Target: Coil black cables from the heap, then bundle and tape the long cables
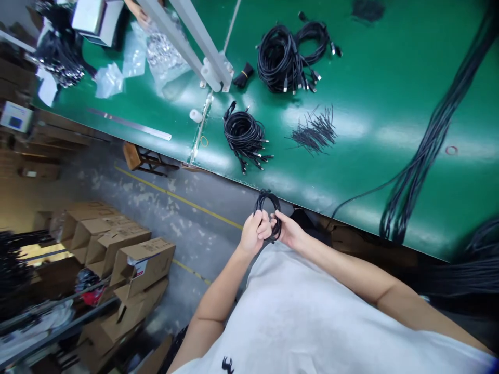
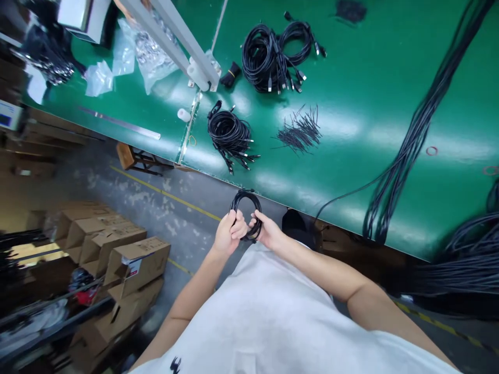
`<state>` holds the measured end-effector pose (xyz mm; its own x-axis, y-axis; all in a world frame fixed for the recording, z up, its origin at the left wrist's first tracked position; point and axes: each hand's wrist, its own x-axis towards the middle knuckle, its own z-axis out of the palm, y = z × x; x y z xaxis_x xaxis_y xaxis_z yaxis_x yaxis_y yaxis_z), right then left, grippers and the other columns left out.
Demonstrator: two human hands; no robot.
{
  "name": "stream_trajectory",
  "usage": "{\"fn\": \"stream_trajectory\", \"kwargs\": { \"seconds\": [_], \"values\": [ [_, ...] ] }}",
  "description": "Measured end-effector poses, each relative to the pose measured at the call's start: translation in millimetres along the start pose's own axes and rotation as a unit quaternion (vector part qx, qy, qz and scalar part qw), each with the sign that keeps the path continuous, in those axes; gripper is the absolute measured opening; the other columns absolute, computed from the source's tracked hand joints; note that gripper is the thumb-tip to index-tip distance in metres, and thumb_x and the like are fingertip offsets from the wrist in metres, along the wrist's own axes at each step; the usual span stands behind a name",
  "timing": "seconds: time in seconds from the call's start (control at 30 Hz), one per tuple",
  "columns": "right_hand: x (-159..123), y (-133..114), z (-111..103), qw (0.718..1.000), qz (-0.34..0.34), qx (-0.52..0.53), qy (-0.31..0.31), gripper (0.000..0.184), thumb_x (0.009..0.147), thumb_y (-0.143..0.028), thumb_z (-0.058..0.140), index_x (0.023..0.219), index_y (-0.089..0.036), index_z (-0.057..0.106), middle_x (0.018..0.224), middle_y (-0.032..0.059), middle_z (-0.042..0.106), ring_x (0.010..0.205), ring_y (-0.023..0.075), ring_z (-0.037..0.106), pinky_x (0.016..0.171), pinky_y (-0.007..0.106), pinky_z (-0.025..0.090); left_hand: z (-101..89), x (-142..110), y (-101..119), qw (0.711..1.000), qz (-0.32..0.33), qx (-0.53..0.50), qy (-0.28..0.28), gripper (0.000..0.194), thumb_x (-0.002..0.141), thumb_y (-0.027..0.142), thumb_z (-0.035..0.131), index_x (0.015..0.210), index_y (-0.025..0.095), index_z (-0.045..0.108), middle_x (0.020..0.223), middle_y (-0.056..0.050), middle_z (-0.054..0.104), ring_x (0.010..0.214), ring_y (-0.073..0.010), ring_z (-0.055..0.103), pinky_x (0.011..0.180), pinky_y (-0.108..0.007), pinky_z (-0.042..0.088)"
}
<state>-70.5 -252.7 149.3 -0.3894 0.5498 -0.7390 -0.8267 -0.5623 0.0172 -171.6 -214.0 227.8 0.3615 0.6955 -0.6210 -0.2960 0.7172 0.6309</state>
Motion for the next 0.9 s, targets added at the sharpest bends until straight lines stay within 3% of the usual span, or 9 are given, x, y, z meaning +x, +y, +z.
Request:
{"fn": "stream_trajectory", "kwargs": {
  "seconds": [0.17,0.33,0.5,0.6,0.63,0.7,0.77,0.83,0.9],
  "values": [
    [14,-25,3,0.999,0.004,0.032,0.007,0.02,0.087,-0.036,0.065,0.084,-0.019,0.057,0.057,-0.0052,0.052,0.051,0.0096,0.052,0.049,0.022,0.044,17.5,16,-1,0.999,0.02,0.016,0.045,0.045,0.083,0.058,0.066,0.073,0.018,0.049,0.044,0.01,0.031,0.036,-0.0038,0.027,0.042,-0.019,0.025],
    [35,-30,11,1.0,-0.03,0.004,0.006,0.028,0.083,-0.044,0.069,0.076,-0.02,0.055,0.05,-0.0054,0.044,0.046,0.0097,0.044,0.044,0.021,0.039,30.5,29,-10,0.995,0.064,0.056,0.044,0.052,0.078,0.068,0.066,0.073,0.019,0.048,0.046,0.009,0.034,0.038,-0.005,0.031,0.043,-0.021,0.027],
    [37,-26,6,0.997,-0.049,-0.054,0.001,0.037,0.079,-0.054,0.07,0.074,-0.021,0.053,0.054,-0.0033,0.048,0.051,0.0111,0.047,0.048,0.022,0.041,37.1,38,-11,0.996,0.053,0.066,0.041,0.053,0.079,0.066,0.066,0.066,0.019,0.043,0.045,0.01,0.026,0.037,-0.0031,0.019,0.04,-0.02,0.017],
    [36,-59,-12,0.975,-0.092,-0.202,0.012,0.035,0.082,-0.054,0.064,0.078,-0.019,0.057,0.066,0.0001,0.057,0.061,0.0131,0.054,0.059,0.026,0.048,37.9,40,6,0.998,0.027,0.029,0.058,0.05,0.081,0.059,0.068,0.067,0.019,0.042,0.046,0.011,0.021,0.038,-0.0026,0.014,0.04,-0.019,0.014],
    [36,-80,-22,0.946,-0.128,-0.294,0.042,0.032,0.083,-0.05,0.062,0.079,-0.019,0.058,0.071,0.0017,0.059,0.066,0.0144,0.056,0.064,0.028,0.049,37.1,40,12,0.998,0.018,0.019,0.064,0.048,0.082,0.057,0.068,0.067,0.019,0.043,0.047,0.011,0.021,0.039,-0.0024,0.014,0.04,-0.018,0.014],
    [39,-133,-46,0.847,-0.217,-0.466,0.137,0.02,0.082,-0.038,0.062,0.081,-0.018,0.058,0.081,0.0053,0.061,0.077,0.0177,0.058,0.076,0.033,0.05,33.9,42,21,0.997,-0.006,0.021,0.072,0.046,0.081,0.054,0.07,0.069,0.018,0.044,0.048,0.012,0.021,0.039,-0.0021,0.015,0.04,-0.017,0.015],
    [45,-190,-71,0.793,-0.271,-0.5,0.218,0.012,0.082,-0.028,0.059,0.086,-0.017,0.057,0.098,0.0099,0.061,0.094,0.0206,0.056,0.088,0.037,0.046,29.6,43,25,0.995,-0.034,0.048,0.08,0.046,0.079,0.055,0.072,0.07,0.018,0.046,0.048,0.012,0.023,0.04,-0.0018,0.016,0.041,-0.016,0.015],
    [53,-236,-92,0.675,-0.327,-0.583,0.312,0.012,0.082,-0.023,0.057,0.092,-0.016,0.058,0.109,0.0139,0.058,0.101,0.0228,0.053,0.091,0.039,0.042,25.8,44,23,0.991,-0.061,0.081,0.086,0.049,0.076,0.058,0.074,0.071,0.017,0.047,0.048,0.012,0.025,0.04,-0.0015,0.017,0.041,-0.015,0.016],
    [63,-264,-103,0.541,-0.33,-0.691,0.347,0.015,0.084,-0.023,0.055,0.095,-0.014,0.059,0.112,0.0174,0.058,0.099,0.0245,0.053,0.088,0.04,0.042,23.1,44,19,0.987,-0.08,0.106,0.086,0.052,0.073,0.061,0.074,0.071,0.017,0.048,0.048,0.012,0.026,0.041,-0.0012,0.017,0.041,-0.015,0.016]
  ]
}}
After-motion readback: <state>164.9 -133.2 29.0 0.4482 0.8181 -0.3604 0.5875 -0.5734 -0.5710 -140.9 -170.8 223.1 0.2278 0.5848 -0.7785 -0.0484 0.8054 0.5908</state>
